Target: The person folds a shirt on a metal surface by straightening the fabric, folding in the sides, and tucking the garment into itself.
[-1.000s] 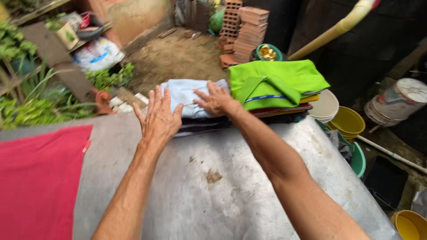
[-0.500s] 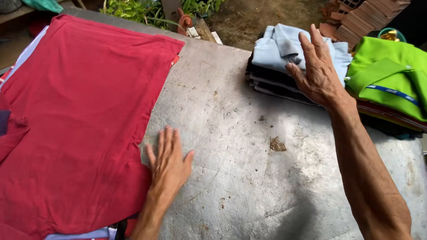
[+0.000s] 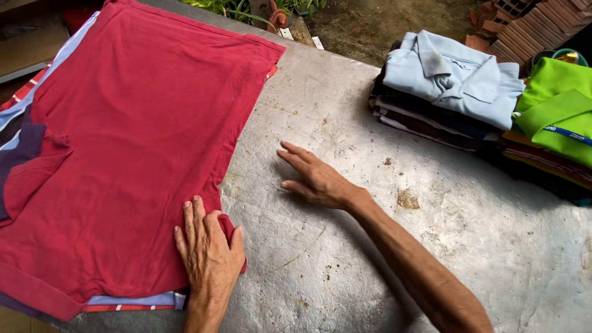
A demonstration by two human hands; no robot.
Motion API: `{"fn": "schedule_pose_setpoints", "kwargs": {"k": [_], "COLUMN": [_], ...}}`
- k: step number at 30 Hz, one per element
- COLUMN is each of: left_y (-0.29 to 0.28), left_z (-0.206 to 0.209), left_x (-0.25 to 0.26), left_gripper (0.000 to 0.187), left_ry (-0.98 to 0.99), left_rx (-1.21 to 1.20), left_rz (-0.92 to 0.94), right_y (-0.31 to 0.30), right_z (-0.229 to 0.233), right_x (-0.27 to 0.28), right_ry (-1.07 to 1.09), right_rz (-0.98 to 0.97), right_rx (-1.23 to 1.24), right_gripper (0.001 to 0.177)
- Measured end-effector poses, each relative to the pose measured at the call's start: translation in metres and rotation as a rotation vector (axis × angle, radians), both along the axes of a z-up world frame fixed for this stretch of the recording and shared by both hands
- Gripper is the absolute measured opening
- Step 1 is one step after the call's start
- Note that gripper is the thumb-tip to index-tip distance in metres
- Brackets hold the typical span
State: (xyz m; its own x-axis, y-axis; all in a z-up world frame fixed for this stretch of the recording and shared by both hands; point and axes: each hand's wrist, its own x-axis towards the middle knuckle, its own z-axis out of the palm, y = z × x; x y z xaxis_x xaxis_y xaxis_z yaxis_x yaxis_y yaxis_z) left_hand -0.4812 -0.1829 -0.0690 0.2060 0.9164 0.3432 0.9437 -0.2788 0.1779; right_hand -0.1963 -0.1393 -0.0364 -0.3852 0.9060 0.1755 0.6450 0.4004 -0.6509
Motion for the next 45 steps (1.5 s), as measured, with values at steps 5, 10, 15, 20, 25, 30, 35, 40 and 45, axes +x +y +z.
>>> {"fn": "schedule_pose_setpoints", "kwargs": {"k": [5, 10, 15, 20, 25, 30, 35, 40, 45], "left_y": [0.008, 0.007, -0.005, -0.009, -0.013, -0.035, -0.028, -0.015, -0.005], "left_z": [-0.001, 0.011, 0.037, 0.033, 0.032, 0.006, -0.022, -0.028, -0.03], "left_x": [-0.001, -0.001, -0.005, -0.018, -0.025, -0.038, -0.08, -0.09, -0.097], "left_gripper": [0.024, 0.013, 0.004, 0.004, 0.008, 0.052, 0.042, 0.028, 0.009], "left_ry": [0.006, -0.114, -0.462, -0.504, -0.553, -0.278, -0.143, -0.192, -0.379], "left_rx": [0.075, 0.039, 0.091, 0.093, 0.139, 0.147, 0.199, 0.308, 0.359], "left_rz": [0.037, 0.011, -0.083, -0.011, -0.001, 0.304, 0.155, 0.122, 0.033], "right_y": [0.042, 0.056, 0.054, 0.063, 0.082, 0.1, 0.133, 0.168, 0.197], "right_z": [-0.037, -0.057, -0.056, -0.052, -0.054, -0.062, -0.085, -0.082, -0.066], "right_x": [-0.051, -0.089, -0.103, -0.111, -0.114, -0.101, -0.068, -0.027, 0.0], "right_ry": [0.013, -0.057, -0.013, 0.007, 0.12, 0.359, 0.835, 1.581, 1.546], "right_rz": [-0.051, -0.179, -0.329, -0.449, -0.608, -0.76, -0.916, -0.892, -1.084], "right_rx": [0.064, 0.067, 0.151, 0.106, 0.122, 0.081, 0.122, -0.16, -0.261], "right_gripper": [0.069, 0.074, 0.083, 0.093, 0.08, 0.082, 0.039, 0.02, 0.086]}}
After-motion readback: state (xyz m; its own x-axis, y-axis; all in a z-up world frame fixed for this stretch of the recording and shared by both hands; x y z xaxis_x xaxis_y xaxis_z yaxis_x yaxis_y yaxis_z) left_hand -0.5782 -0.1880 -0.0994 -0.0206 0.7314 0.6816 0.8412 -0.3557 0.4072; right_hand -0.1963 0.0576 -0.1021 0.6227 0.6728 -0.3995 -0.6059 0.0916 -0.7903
